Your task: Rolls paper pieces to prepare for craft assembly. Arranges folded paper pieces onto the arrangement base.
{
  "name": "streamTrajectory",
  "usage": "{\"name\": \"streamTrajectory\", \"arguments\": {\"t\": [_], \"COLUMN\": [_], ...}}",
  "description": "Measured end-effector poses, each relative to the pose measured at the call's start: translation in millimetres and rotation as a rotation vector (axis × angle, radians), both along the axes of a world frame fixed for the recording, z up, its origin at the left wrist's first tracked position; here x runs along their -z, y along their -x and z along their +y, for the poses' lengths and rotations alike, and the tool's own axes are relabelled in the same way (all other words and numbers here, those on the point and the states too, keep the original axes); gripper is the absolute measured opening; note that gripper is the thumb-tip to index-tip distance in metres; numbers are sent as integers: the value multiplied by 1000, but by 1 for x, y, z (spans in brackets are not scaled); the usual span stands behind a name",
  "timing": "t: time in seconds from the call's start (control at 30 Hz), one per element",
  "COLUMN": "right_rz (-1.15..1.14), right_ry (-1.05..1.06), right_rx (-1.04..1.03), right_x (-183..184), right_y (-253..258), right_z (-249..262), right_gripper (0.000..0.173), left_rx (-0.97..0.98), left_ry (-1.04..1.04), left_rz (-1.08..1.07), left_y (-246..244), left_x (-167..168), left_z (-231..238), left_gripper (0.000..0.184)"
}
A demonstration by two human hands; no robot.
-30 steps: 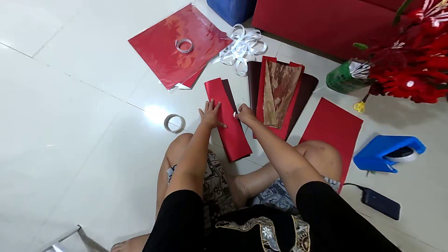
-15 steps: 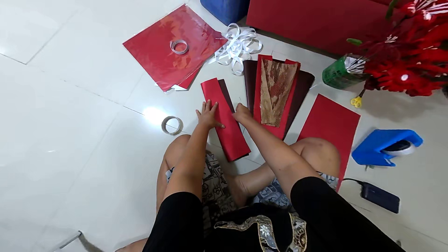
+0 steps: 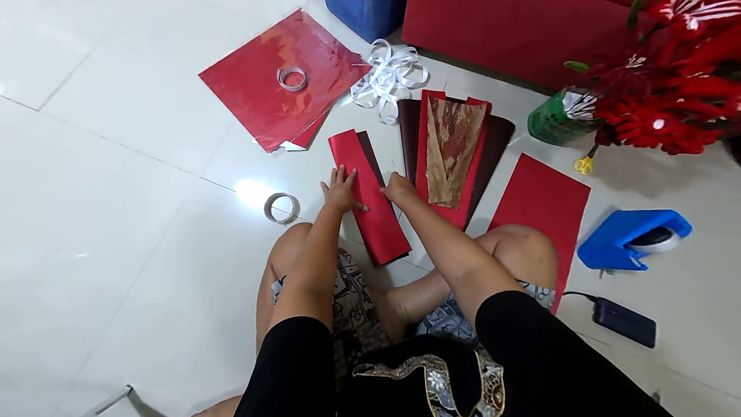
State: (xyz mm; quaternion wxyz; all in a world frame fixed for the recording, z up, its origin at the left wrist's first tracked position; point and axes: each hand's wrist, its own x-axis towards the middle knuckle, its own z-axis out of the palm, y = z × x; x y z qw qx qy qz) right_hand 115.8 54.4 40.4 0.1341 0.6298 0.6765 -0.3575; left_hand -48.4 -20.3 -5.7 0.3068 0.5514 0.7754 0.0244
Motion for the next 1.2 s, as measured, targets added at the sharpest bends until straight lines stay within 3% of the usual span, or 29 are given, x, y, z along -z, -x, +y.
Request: {"name": "streamTrajectory", "arguments": {"t": [0.17, 0.27, 0.43, 0.53, 0.63, 0.77, 0.8, 0.87, 0.93, 1.0, 1.1, 1.2], "right_rz": [32, 22, -90, -156, -149, -142, -147, -89, 93, 275, 363, 316], "right_ry": [-16, -102, -139, -80, -37, 100, 121, 94, -69, -220, -92, 25], "right_rx": [-74, -265, -493, -512, -534, -591, -620, -664, -711, -757, -900, -961], "right_x": [3, -2, 8, 0, -11, -19, -24, -32, -25, -14, 9, 24], "right_y": [-15, -14, -29, -39, -54, -77, -82, -90, -93, -86, -78, -83], "right_z": [-7, -19, -47, -65, -91, -135, -147, -168, -180, -181, -173, -178], "right_gripper": [58, 47, 66, 67, 53, 74, 68, 36, 26, 32, 60, 71], "left_rx": [1, 11, 16, 14, 16, 33, 38, 46, 59, 74, 125, 115], "left_ry": [20, 18, 5, 6, 12, -10, -16, -16, -14, -10, -19, 22], "left_rz": [2, 12, 11, 3, 5, 14, 16, 32, 54, 94, 133, 116], "left_y": [0, 1, 2, 2, 1, 2, 2, 2, 1, -1, -5, -6], "left_x": [0, 3, 6, 4, 3, 3, 4, 3, 1, -4, -6, -12], "left_z": [1, 2, 1, 1, 1, 0, -1, -1, -2, -2, -4, -4], "left_gripper": [127, 127, 128, 127, 129, 128, 128, 127, 126, 122, 116, 115]}}
